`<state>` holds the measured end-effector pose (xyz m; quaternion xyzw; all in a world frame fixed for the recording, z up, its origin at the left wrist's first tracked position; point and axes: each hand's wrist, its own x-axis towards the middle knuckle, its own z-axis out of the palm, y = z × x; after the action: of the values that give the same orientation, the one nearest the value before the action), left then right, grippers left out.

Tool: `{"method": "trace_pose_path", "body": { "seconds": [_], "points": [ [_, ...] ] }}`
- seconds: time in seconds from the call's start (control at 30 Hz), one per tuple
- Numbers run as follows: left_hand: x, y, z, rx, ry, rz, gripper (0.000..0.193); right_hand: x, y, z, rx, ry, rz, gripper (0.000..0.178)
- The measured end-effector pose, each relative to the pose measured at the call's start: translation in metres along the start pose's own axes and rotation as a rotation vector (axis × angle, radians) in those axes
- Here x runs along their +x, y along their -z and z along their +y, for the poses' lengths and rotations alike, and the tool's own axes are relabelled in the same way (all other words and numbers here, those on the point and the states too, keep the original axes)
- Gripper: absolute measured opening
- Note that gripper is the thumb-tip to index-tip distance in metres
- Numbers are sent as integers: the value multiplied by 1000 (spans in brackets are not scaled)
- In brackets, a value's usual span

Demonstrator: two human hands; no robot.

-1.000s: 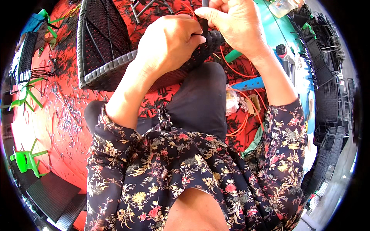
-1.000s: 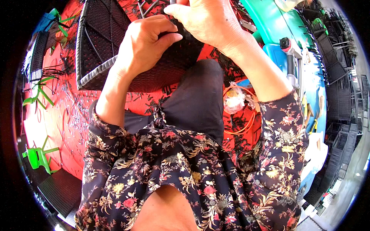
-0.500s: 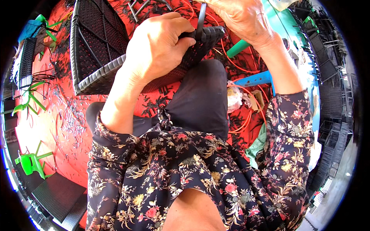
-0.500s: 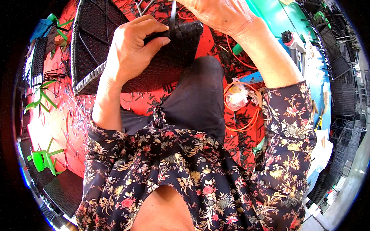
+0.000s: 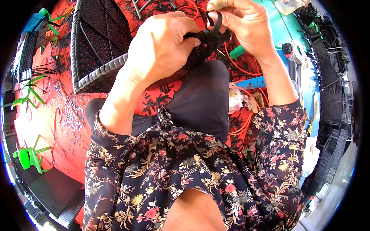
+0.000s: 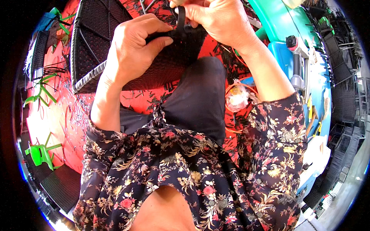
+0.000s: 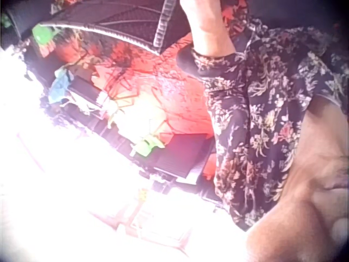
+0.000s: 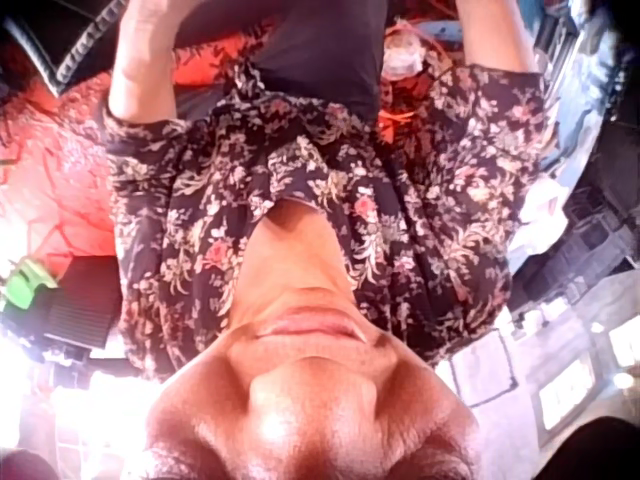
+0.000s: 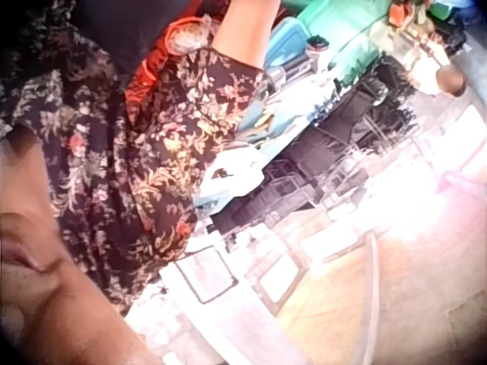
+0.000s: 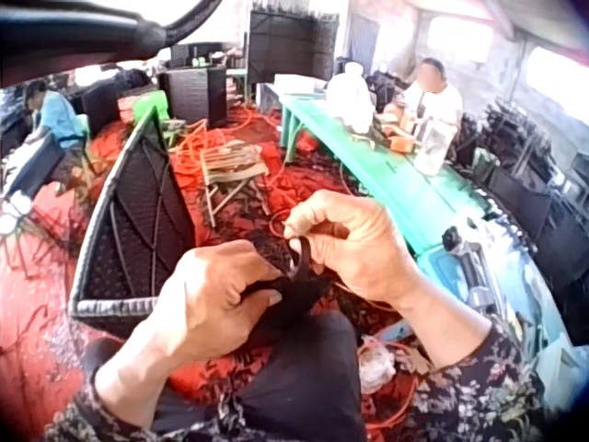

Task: The person uses a hammer to tap a section of a black wicker chair frame. They then use their hands to weave a black plastic strip into the chair's frame, securing the weave by pulling and adjusting the strip.

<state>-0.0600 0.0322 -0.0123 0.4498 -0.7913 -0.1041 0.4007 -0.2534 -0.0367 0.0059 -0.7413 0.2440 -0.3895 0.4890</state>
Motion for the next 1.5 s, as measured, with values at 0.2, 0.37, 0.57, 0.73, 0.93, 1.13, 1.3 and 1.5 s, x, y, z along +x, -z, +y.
{"method": "trace_pose_path", "body": {
  "seconds": [0.2, 0.37, 0.57, 0.73, 0.93, 1.13, 1.3, 1.5],
  "points": [
    [1, -4, -2, -45, -53, 27, 15, 3, -1, 3, -83, 204, -56, 20],
    [-1, -2, -1, -58, -41, 50, 16, 4, -1, 8, -149, 210, -53, 10],
    [-1, -4, 3, -74, -38, 74, 15, 2, 1, 11, -164, 114, -50, 13],
    [-3, -9, 3, -25, -21, 97, 15, -4, -3, 17, -137, 78, 0, 14],
    [-3, -6, 5, -49, 21, 94, 13, -6, -3, 20, -127, 136, -24, 15],
    [-3, -7, 6, -47, 50, 92, 11, -5, -5, 23, -199, 228, 13, 15],
    [-3, -7, 8, -51, 102, 85, 11, -8, -7, 22, -237, 240, -28, 14],
    [-1, -5, 13, -52, 226, 15, 11, -8, -8, 4, -315, 9, -73, 10]
  ]
}}
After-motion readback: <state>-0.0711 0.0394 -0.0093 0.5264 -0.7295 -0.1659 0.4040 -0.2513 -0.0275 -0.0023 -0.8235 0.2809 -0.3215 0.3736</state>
